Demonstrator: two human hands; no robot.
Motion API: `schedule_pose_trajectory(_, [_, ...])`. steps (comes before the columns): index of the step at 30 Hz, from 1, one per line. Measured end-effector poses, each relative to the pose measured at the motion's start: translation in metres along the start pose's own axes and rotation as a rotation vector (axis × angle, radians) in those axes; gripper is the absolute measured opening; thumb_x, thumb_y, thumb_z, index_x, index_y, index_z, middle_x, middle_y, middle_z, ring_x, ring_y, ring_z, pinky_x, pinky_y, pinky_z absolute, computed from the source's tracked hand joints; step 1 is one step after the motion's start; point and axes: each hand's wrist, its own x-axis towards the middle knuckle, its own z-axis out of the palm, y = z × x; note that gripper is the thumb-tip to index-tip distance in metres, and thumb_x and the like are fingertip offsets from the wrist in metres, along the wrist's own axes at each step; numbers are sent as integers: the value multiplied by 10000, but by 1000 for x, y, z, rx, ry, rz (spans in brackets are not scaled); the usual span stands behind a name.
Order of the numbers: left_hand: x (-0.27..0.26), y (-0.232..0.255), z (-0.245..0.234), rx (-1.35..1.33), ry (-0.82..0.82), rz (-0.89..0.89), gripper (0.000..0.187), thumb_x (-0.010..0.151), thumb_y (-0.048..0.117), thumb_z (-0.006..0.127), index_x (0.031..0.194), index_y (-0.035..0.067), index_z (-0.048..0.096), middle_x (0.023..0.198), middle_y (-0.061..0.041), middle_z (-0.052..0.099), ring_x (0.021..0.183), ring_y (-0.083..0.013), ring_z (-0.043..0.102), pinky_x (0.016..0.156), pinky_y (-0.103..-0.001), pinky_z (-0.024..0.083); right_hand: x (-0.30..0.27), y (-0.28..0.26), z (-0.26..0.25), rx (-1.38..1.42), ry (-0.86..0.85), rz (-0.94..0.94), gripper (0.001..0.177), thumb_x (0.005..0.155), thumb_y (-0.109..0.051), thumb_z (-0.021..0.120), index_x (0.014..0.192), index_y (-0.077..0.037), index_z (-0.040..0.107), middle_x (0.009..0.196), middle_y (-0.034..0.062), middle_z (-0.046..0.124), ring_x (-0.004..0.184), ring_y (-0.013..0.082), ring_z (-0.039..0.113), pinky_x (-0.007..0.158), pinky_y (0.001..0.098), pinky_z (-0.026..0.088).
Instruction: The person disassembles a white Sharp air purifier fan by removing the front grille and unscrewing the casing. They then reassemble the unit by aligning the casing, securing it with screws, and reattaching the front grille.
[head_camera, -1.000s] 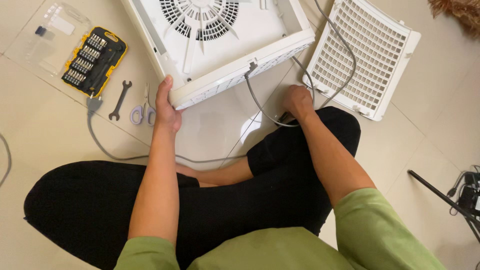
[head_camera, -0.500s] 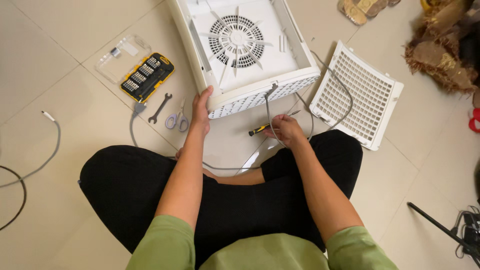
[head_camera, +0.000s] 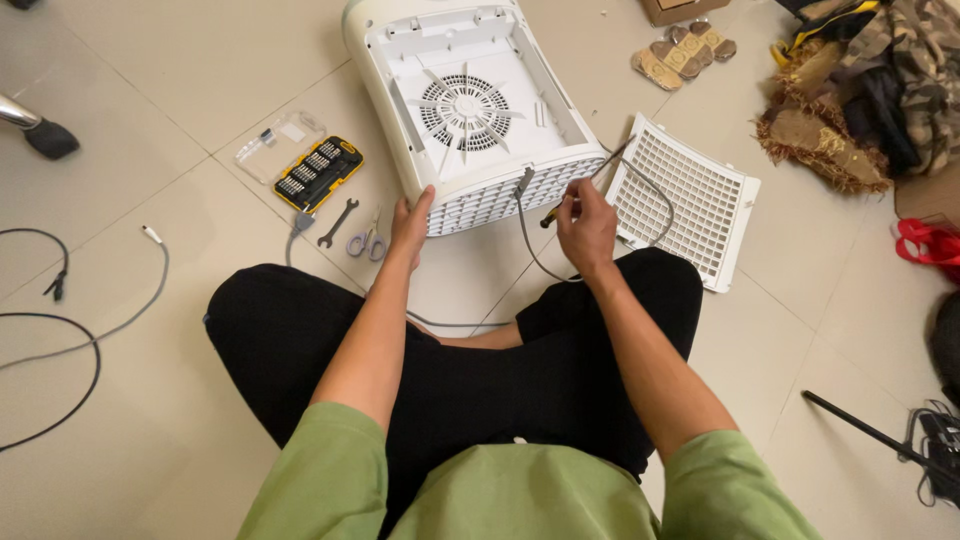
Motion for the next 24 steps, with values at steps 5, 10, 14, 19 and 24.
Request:
schedule_pose_trajectory(5, [-29, 57, 16, 223, 57, 69, 780, 892, 509, 652, 1430, -39, 519, 1437, -224, 615, 1331, -306, 601, 1093, -390, 471, 42, -60, -69, 43, -184, -101, 69, 996, -1, 622, 1058, 10, 594, 864, 156, 724, 777, 248, 766, 692, 344, 613])
schedule_pose_trajectory(10, [-59, 154, 40, 172, -81, 785, 770, 981, 299, 718, 1585, 64, 301, 1535, -202, 454, 1269, -304, 627, 1052, -391, 541, 84, -114, -123, -126, -599, -225, 117, 1000, -44, 607, 1112, -9, 608, 934, 161, 751, 876, 270, 773, 778, 360, 625])
schedule_pose_trajectory(14, [-94, 223, 47, 487, -136, 1188, 436, 1018, 233, 746, 1337, 35, 526, 1298, -135, 641, 1192, -312, 670, 976, -407, 552, 105, -145, -132, -333, -769, -439, 165, 964, -51, 633, 1124, -11, 635, 978, 168, 758, 894, 315, 763, 787, 401, 609])
schedule_pose_trajectory(19, [-89, 271, 43, 528, -260, 1223, 201, 1040, 215, 686, 1026, 17, 657, 916, -91, 725, 851, -272, 704, 771, -396, 539, 130, -155, -104, -333, -836, -505, 158, 960, -57, 638, 1112, -18, 634, 978, 154, 761, 931, 309, 761, 800, 398, 615])
schedule_pose_trajectory(24, [-32, 265, 47, 320, -387, 1024, 236, 1075, 255, 597, 1013, 47, 689, 811, -25, 751, 746, -126, 752, 664, -310, 571, 155, -122, -53, -210, -847, -407, 180, 952, -62, 643, 1119, -1, 613, 967, 172, 737, 901, 321, 760, 740, 395, 605])
